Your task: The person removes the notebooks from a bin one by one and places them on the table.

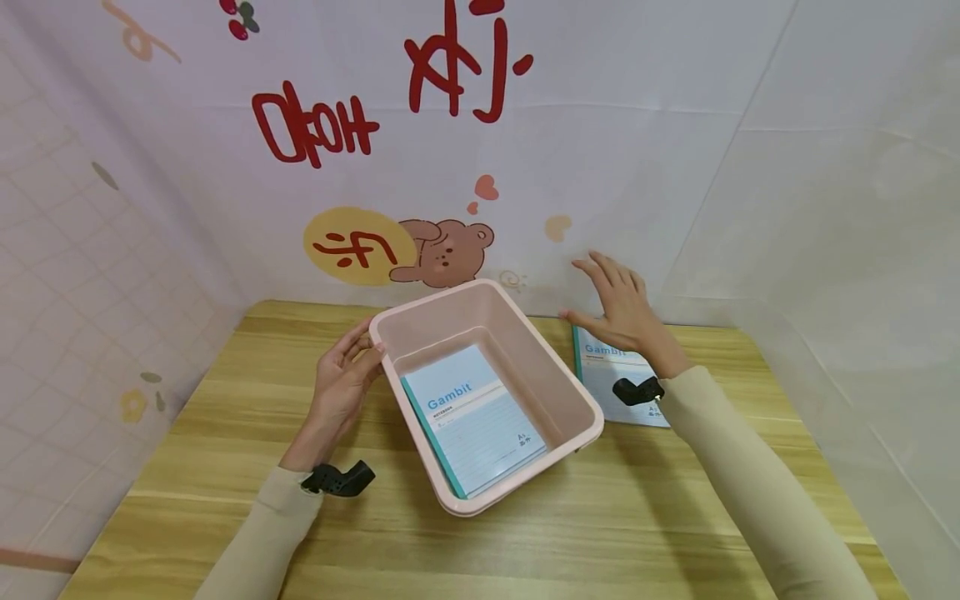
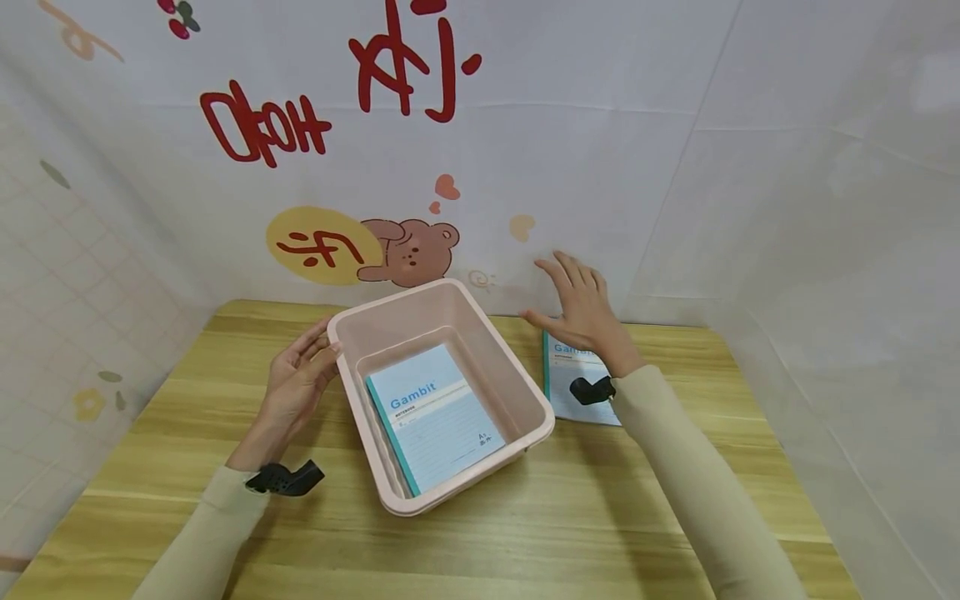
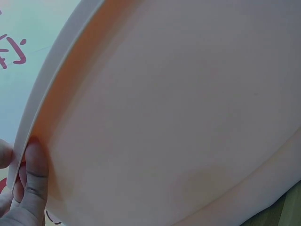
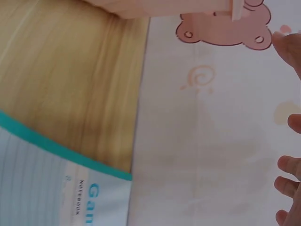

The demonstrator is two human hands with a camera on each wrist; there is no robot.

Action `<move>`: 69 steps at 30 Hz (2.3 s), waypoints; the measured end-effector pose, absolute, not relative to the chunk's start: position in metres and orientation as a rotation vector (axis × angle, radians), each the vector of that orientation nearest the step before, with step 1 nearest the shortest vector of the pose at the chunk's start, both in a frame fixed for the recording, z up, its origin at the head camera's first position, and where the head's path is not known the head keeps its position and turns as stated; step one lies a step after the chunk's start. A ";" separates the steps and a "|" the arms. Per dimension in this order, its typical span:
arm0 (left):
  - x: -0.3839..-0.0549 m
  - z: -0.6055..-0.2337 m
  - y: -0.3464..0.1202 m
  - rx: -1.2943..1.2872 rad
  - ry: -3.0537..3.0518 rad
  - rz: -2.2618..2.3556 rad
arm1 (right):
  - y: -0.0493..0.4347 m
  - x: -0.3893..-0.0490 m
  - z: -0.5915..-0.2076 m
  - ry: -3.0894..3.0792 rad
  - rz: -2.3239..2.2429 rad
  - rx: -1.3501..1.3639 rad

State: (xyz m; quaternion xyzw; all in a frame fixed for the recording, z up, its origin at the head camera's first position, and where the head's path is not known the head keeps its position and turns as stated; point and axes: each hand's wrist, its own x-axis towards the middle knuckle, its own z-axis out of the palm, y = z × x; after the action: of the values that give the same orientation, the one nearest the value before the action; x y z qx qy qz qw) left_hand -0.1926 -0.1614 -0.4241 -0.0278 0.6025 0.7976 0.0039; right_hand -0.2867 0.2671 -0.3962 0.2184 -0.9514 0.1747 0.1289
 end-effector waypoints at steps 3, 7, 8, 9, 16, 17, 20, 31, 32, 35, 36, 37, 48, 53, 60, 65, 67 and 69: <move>-0.193 -0.425 -0.161 -0.094 1.879 2.506 | 0.261 -0.287 -0.387 -2.756 0.500 0.642; -0.193 -0.426 -0.162 -0.092 1.868 2.513 | 0.253 -0.287 -0.375 -2.736 0.498 0.665; -0.193 -0.426 -0.162 -0.089 1.866 2.515 | 0.251 -0.287 -0.372 -2.735 0.500 0.673; -0.193 -0.426 -0.162 -0.091 1.860 2.519 | 0.248 -0.287 -0.369 -2.732 0.501 0.680; -0.193 -0.424 -0.161 -0.105 1.859 2.517 | 0.230 -0.283 -0.352 -2.744 0.488 0.737; -0.193 -0.424 -0.161 -0.103 1.860 2.517 | 0.227 -0.283 -0.350 -2.746 0.488 0.746; -0.192 -0.423 -0.161 -0.089 1.856 2.523 | 0.218 -0.281 -0.345 -2.749 0.482 0.769; -0.192 -0.424 -0.161 -0.085 1.865 2.508 | 0.189 -0.278 -0.336 -2.741 0.423 0.839; -0.192 -0.424 -0.161 -0.087 1.863 2.510 | 0.186 -0.278 -0.335 -2.736 0.425 0.847; -0.191 -0.424 -0.161 -0.083 1.860 2.511 | 0.175 -0.275 -0.334 -2.724 0.426 0.871; -0.191 -0.424 -0.162 -0.082 1.861 2.509 | 0.172 -0.274 -0.334 -2.723 0.422 0.878; -0.191 -0.424 -0.162 -0.083 1.862 2.511 | 0.168 -0.273 -0.334 -2.724 0.420 0.884; -0.190 -0.426 -0.161 -0.084 1.852 2.516 | 0.133 -0.263 -0.338 -2.834 0.315 0.924; -0.191 -0.426 -0.161 -0.077 1.832 2.539 | 0.118 -0.259 -0.343 -2.898 0.276 0.966; -0.193 -0.427 -0.161 -0.032 1.816 2.557 | 0.100 -0.256 -0.353 -2.940 0.232 1.031; -0.193 -0.428 -0.160 -0.042 1.819 2.554 | 0.090 -0.254 -0.362 -2.942 0.167 1.089; -0.194 -0.428 -0.160 -0.049 1.823 2.553 | 0.086 -0.254 -0.366 -2.944 0.127 1.108; -0.195 -0.427 -0.160 -0.047 1.826 2.555 | 0.081 -0.255 -0.370 -2.964 0.098 1.115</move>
State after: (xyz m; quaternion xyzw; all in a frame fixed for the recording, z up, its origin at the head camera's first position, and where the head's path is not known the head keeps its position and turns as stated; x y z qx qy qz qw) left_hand -0.1950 -0.1602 -0.4270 -0.0150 0.5815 0.8134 0.0004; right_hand -0.2552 0.0814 -0.3696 0.3520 -0.9354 0.0309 -0.0135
